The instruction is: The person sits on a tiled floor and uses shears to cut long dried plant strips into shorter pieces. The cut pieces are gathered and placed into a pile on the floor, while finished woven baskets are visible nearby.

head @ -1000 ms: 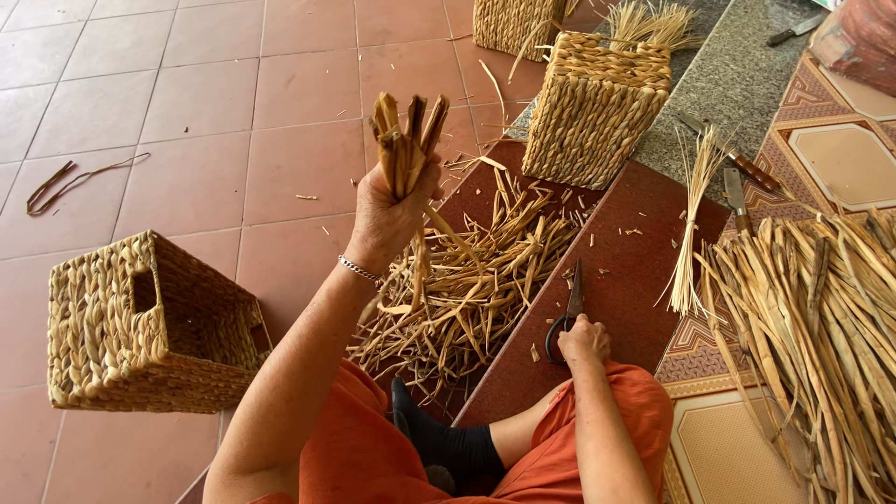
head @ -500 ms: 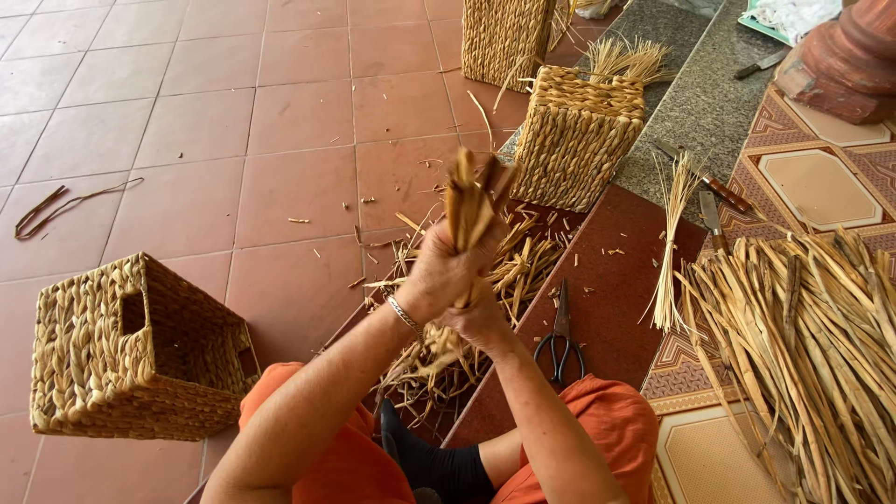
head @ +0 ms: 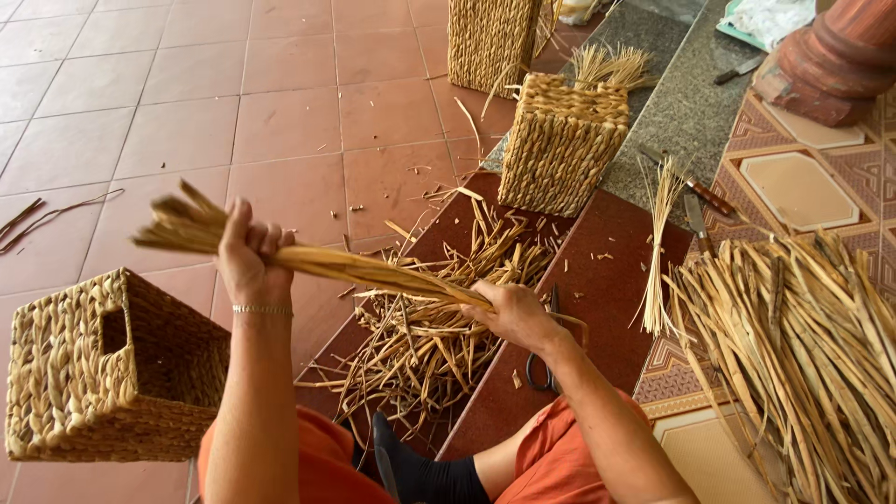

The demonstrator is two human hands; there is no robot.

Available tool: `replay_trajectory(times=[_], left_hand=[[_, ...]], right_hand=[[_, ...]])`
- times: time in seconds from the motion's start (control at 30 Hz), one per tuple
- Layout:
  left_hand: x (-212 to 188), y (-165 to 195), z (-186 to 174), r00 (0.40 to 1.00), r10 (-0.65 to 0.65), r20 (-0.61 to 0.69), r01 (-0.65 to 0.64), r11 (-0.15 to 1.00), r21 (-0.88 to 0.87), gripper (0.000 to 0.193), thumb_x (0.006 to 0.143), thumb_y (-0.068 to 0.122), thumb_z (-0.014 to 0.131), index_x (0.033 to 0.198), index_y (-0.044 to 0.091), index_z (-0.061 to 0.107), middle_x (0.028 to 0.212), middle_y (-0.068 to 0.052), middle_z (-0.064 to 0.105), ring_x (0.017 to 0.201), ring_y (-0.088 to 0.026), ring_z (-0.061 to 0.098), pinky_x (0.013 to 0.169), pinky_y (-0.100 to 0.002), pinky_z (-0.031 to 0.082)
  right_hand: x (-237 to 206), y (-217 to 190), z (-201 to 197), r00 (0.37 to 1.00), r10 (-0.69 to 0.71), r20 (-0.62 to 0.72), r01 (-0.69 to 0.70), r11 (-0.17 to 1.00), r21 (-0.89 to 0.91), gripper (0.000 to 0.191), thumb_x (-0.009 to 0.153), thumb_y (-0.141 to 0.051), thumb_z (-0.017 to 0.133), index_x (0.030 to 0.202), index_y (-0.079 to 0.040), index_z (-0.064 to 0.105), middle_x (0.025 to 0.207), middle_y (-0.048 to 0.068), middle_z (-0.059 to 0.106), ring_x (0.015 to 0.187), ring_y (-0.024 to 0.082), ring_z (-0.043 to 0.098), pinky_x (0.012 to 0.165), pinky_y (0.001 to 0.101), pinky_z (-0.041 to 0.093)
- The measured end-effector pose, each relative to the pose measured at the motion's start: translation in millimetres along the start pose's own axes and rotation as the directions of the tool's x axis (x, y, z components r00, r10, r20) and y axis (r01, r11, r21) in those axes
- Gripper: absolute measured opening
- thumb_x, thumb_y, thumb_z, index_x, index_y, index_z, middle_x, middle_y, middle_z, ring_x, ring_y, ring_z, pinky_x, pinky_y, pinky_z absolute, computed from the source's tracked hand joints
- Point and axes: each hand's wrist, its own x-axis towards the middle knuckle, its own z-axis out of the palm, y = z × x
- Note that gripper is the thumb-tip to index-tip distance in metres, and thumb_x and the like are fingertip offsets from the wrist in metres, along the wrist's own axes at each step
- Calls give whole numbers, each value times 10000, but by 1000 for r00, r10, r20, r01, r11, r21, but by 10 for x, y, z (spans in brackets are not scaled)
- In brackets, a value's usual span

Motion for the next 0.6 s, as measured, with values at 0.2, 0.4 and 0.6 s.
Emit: replay_trajectory(times=[0.2,0.4,0.6], left_hand=[[33,-534,-1082,896,-145,-419,64,977,-201,217,991,172,750,873,109,580,584,33,527,488,-92,502,550,-266,518],[-409,-956,-1770,662,227,-715,354,746,564,773,772,146,897,1367,-1,425,1325,-200,543,1110,-343,604,877,-502,528],[-657,-1451,-1176,987,-158,-24,64,248,967,1129,638,266,902,1585,137,301,1633,-155,229,1481,-309,322,1171,-461,415]], right_hand=[[74,570,89,925,-330,-186,153,775,-613,220,1047,25,579,869,-104,580,574,0,552,464,76,537,404,215,458],[-24,718,263,917,-399,-17,243,592,-768,305,1038,-105,590,739,-81,536,526,32,514,385,92,458,307,245,407],[64,515,515,853,-149,500,336,-576,-745,276,1006,-145,578,742,-146,498,552,-90,436,389,27,325,317,170,308]])
